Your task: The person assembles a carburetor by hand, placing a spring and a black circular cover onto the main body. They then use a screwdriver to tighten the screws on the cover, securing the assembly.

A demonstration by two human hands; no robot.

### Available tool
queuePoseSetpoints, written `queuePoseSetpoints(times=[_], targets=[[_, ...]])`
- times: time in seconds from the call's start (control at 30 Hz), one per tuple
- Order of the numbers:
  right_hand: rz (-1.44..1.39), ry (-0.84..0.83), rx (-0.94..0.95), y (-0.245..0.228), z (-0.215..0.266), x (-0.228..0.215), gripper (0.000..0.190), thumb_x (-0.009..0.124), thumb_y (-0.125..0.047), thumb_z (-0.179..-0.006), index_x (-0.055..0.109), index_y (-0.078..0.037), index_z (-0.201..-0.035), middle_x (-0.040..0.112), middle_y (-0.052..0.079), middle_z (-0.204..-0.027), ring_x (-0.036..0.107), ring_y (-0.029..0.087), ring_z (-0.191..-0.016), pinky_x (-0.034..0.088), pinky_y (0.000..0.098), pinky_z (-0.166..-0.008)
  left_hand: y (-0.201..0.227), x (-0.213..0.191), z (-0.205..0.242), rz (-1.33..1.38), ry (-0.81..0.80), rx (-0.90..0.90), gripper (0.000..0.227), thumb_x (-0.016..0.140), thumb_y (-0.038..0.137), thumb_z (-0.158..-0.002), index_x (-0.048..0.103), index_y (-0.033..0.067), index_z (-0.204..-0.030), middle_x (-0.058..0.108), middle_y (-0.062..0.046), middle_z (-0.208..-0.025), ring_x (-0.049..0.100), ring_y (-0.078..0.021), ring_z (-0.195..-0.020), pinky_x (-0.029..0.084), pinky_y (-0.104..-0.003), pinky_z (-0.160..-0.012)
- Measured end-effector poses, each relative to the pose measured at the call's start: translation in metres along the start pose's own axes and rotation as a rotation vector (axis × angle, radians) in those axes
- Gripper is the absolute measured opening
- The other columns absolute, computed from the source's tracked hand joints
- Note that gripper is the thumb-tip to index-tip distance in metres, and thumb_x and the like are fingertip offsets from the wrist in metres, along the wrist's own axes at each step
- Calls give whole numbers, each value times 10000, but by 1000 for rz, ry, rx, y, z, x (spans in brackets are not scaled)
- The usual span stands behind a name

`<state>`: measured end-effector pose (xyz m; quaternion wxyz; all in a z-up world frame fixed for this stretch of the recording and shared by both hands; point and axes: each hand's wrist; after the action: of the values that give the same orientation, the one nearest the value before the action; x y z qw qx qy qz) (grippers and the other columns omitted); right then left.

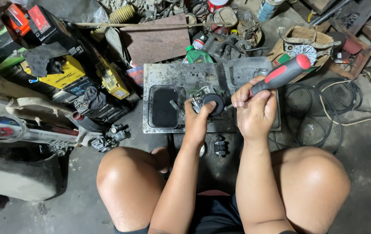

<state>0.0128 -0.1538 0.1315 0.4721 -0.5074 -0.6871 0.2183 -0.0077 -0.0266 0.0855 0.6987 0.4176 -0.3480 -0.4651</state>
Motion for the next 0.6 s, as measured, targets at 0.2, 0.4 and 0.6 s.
queuePoseSetpoints(times=[0.2,0.4,0.6], targets=[[302,-157,-153,-11,-5,0,451,416,-363,-1109,378,24,-1336,646,219,-903,670,247,-779,577,359,-760,-2,1,-5,35,13,-26,936,811,452,-726,398,25,-1449,554,-307,-1233,582,-388,-1185,462,-494,-1015],[350,-175,-80,-17,-2,-15,449,795,-18,-891,496,15,-1225,648,174,-987,680,229,-837,594,366,-829,2,-4,-3,85,24,-11,965,805,436,-761,347,-23,-1476,528,-358,-1266,561,-416,-1202,451,-529,-1018],[621,-158,-189,-44,-5,5,766,885,-7,-870,337,86,-1397,511,109,-921,638,195,-749,590,354,-778,15,-2,6,18,-29,-2,1083,797,455,-745,240,-45,-1528,391,-427,-1412,461,-546,-1324,393,-606,-1078]])
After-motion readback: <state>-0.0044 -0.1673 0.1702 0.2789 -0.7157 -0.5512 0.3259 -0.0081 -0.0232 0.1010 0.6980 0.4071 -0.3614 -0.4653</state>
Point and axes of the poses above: each hand's wrist, its own z-axis away from the middle knuckle, its own x-axis out of the palm, y = z × x
